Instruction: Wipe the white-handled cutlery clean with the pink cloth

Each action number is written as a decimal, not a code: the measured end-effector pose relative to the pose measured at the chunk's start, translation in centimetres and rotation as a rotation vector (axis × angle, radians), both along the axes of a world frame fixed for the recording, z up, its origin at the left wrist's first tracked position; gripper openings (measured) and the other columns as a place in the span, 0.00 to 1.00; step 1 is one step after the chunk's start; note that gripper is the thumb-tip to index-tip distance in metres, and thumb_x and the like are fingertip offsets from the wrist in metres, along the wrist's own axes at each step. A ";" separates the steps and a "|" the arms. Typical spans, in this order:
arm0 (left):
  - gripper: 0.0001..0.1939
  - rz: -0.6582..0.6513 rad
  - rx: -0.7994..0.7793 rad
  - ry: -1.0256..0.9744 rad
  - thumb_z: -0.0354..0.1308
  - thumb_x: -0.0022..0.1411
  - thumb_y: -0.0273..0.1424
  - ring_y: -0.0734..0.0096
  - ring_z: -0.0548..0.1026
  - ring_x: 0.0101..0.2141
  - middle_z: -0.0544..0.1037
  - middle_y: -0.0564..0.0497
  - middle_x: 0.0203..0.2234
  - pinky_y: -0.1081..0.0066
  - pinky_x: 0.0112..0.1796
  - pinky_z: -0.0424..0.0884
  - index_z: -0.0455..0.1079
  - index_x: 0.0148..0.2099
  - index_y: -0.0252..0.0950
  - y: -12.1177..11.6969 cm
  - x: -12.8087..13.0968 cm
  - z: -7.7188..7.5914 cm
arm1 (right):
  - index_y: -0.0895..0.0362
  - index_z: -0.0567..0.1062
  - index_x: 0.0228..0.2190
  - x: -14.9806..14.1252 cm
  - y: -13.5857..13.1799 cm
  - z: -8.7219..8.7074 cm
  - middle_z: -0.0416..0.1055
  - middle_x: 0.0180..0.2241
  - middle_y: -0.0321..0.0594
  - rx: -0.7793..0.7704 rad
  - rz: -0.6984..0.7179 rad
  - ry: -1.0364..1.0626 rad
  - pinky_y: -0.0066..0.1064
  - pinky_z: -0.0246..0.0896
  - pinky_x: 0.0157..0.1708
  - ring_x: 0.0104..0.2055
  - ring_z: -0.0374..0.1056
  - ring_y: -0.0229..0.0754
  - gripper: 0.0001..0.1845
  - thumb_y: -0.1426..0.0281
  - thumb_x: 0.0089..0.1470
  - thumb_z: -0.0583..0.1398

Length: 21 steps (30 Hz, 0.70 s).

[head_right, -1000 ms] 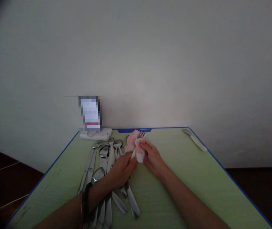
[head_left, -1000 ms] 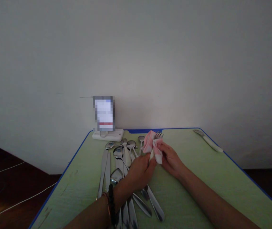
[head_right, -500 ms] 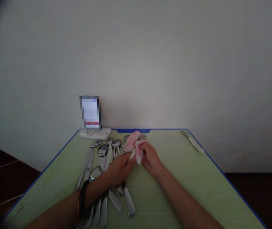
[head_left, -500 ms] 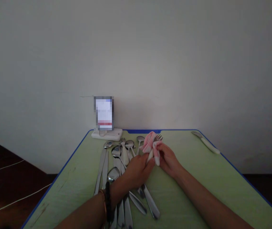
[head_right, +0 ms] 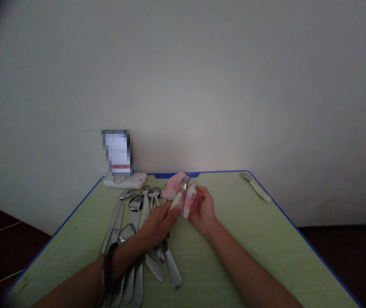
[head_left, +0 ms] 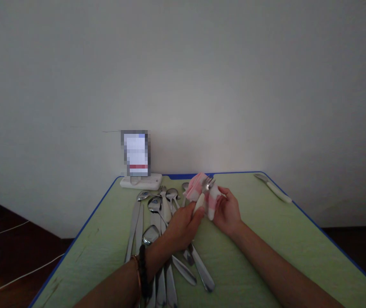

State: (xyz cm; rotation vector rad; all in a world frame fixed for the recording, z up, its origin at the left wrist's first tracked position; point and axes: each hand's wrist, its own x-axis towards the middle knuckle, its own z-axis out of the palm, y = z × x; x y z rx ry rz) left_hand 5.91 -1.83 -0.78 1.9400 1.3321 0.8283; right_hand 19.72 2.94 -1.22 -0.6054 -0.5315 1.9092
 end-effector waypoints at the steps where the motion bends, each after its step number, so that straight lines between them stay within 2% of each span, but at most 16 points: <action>1: 0.15 0.007 -0.001 -0.002 0.40 0.64 0.37 0.73 0.64 0.22 0.65 0.54 0.20 0.74 0.24 0.57 0.61 0.30 0.36 0.0 0.0 0.0 | 0.56 0.73 0.23 -0.1 -0.2 0.2 0.73 0.21 0.40 -0.001 0.019 -0.001 0.35 0.64 0.31 0.31 0.70 0.45 0.14 0.59 0.43 0.56; 3: 0.15 0.010 -0.005 0.005 0.40 0.64 0.37 0.73 0.63 0.22 0.65 0.54 0.20 0.74 0.24 0.57 0.61 0.30 0.36 0.0 0.0 0.0 | 0.56 0.73 0.24 -0.6 -0.6 0.4 0.74 0.23 0.40 0.016 0.024 -0.015 0.34 0.64 0.31 0.32 0.70 0.46 0.18 0.53 0.44 0.57; 5: 0.15 0.006 0.000 0.015 0.40 0.64 0.37 0.73 0.63 0.22 0.65 0.55 0.19 0.74 0.24 0.56 0.60 0.29 0.36 0.1 0.1 -0.1 | 0.56 0.73 0.26 -1.1 -1.0 0.4 0.74 0.23 0.39 0.064 -0.009 -0.056 0.33 0.63 0.31 0.32 0.70 0.44 0.18 0.53 0.42 0.59; 9: 0.16 0.023 0.016 0.003 0.40 0.64 0.37 0.74 0.63 0.22 0.64 0.55 0.19 0.75 0.24 0.56 0.60 0.29 0.36 0.1 0.2 -0.3 | 0.57 0.73 0.27 -1.5 -1.3 -0.2 0.73 0.21 0.35 0.150 -0.051 -0.192 0.27 0.61 0.27 0.26 0.68 0.39 0.12 0.68 0.36 0.66; 11: 0.16 0.025 0.012 -0.003 0.39 0.64 0.37 0.74 0.62 0.21 0.64 0.56 0.19 0.75 0.24 0.56 0.60 0.29 0.36 0.2 0.2 -0.3 | 0.57 0.73 0.27 -1.4 -1.1 -0.4 0.73 0.20 0.34 0.126 -0.066 -0.198 0.26 0.60 0.24 0.23 0.66 0.37 0.10 0.70 0.37 0.65; 13: 0.16 0.019 -0.002 -0.004 0.40 0.64 0.38 0.74 0.62 0.21 0.63 0.56 0.18 0.75 0.24 0.55 0.60 0.29 0.36 0.2 0.3 -0.4 | 0.57 0.73 0.27 -1.2 -0.7 -0.5 0.73 0.20 0.35 0.062 -0.056 -0.139 0.27 0.60 0.23 0.21 0.66 0.37 0.08 0.67 0.41 0.61; 16: 0.16 0.023 -0.008 -0.003 0.40 0.64 0.39 0.74 0.62 0.21 0.63 0.56 0.18 0.75 0.24 0.56 0.61 0.30 0.36 0.4 0.4 -0.5 | 0.58 0.74 0.28 -0.8 -0.1 -0.6 0.74 0.22 0.37 -0.023 -0.012 -0.038 0.30 0.63 0.26 0.24 0.68 0.40 0.13 0.61 0.46 0.56; 21: 0.15 0.021 -0.006 0.018 0.41 0.64 0.38 0.73 0.63 0.20 0.63 0.56 0.18 0.74 0.24 0.56 0.62 0.30 0.36 0.4 0.4 -0.6 | 0.57 0.73 0.29 -0.6 0.2 -0.8 0.74 0.23 0.38 -0.057 -0.013 -0.005 0.32 0.64 0.30 0.26 0.69 0.41 0.14 0.60 0.48 0.55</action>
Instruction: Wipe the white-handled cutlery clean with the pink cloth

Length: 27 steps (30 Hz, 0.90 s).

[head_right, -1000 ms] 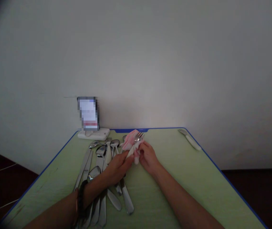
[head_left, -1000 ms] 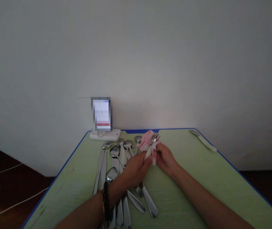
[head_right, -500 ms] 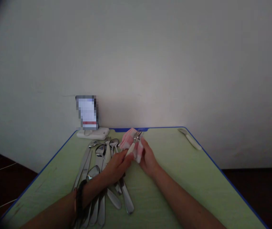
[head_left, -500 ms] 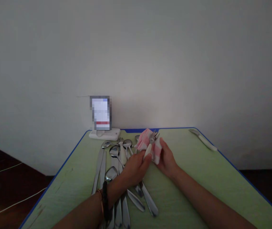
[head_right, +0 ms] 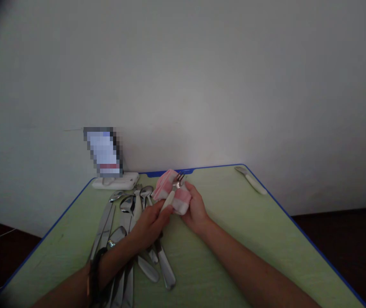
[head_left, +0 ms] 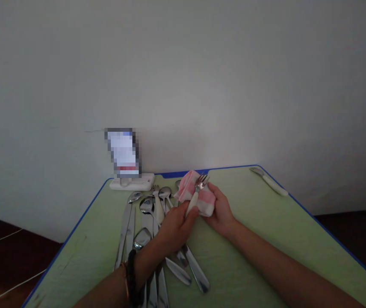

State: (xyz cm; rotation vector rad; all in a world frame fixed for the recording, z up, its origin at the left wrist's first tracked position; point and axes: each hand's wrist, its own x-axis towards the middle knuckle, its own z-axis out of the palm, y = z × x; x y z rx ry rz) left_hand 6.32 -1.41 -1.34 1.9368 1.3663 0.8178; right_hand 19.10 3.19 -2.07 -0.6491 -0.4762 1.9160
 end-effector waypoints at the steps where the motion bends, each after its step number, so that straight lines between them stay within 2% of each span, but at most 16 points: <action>1: 0.16 -0.001 -0.003 0.004 0.41 0.64 0.39 0.73 0.63 0.20 0.64 0.56 0.17 0.74 0.24 0.56 0.62 0.30 0.36 0.0 0.0 0.0 | 0.57 0.73 0.28 0.0 0.0 0.0 0.74 0.23 0.38 0.004 0.002 0.001 0.32 0.64 0.30 0.26 0.69 0.41 0.14 0.60 0.48 0.55; 7: 0.18 -0.024 -0.023 0.017 0.41 0.64 0.39 0.74 0.63 0.18 0.64 0.56 0.15 0.74 0.22 0.55 0.62 0.27 0.36 -0.2 0.1 0.2 | 0.57 0.73 0.25 -0.2 -0.2 0.3 0.72 0.19 0.37 -0.002 0.013 -0.018 0.31 0.61 0.25 0.20 0.66 0.39 0.12 0.63 0.47 0.55; 13: 0.19 -0.055 -0.029 0.073 0.41 0.63 0.40 0.74 0.63 0.18 0.63 0.56 0.15 0.75 0.22 0.54 0.60 0.23 0.37 -0.2 0.1 0.2 | 0.59 0.72 0.22 1.4 1.5 0.0 0.71 0.18 0.35 0.034 -0.052 -0.125 0.27 0.60 0.23 0.19 0.64 0.35 0.04 0.75 0.40 0.56; 16: 0.16 -0.043 -0.027 0.058 0.43 0.63 0.40 0.73 0.65 0.20 0.65 0.55 0.17 0.74 0.23 0.55 0.63 0.29 0.37 -0.2 0.0 0.2 | 0.60 0.73 0.24 1.8 1.9 -0.1 0.72 0.20 0.35 0.081 -0.093 -0.148 0.26 0.61 0.24 0.21 0.65 0.35 0.06 0.78 0.38 0.57; 18: 0.13 -0.015 -0.023 -0.015 0.44 0.62 0.40 0.72 0.66 0.21 0.68 0.55 0.19 0.74 0.24 0.57 0.63 0.37 0.36 -0.2 0.0 0.1 | 0.60 0.73 0.26 1.7 1.7 -0.2 0.73 0.22 0.34 0.110 -0.128 -0.155 0.27 0.62 0.25 0.22 0.66 0.35 0.07 0.77 0.38 0.60; 20: 0.15 0.025 -0.011 -0.117 0.45 0.63 0.39 0.73 0.65 0.20 0.69 0.56 0.21 0.74 0.24 0.58 0.58 0.48 0.35 -0.2 0.0 0.1 | 0.60 0.74 0.28 1.5 1.5 -0.2 0.73 0.22 0.34 0.123 -0.127 -0.169 0.28 0.62 0.25 0.22 0.66 0.36 0.08 0.74 0.38 0.63; 22: 0.18 0.042 0.016 -0.174 0.44 0.63 0.38 0.74 0.65 0.20 0.71 0.56 0.23 0.75 0.25 0.59 0.54 0.53 0.35 -0.2 0.0 0.1 | 0.60 0.74 0.29 1.3 1.3 -0.3 0.74 0.23 0.35 0.123 -0.111 -0.183 0.29 0.63 0.25 0.22 0.67 0.36 0.11 0.73 0.38 0.64; 27: 0.12 -0.056 0.094 -0.085 0.45 0.62 0.35 0.70 0.70 0.31 0.73 0.51 0.32 0.72 0.35 0.63 0.65 0.45 0.37 -0.5 -0.1 0.4 | 0.61 0.75 0.27 1.4 1.2 -0.4 0.74 0.23 0.37 0.132 -0.121 -0.227 0.28 0.63 0.26 0.24 0.68 0.36 0.11 0.72 0.37 0.66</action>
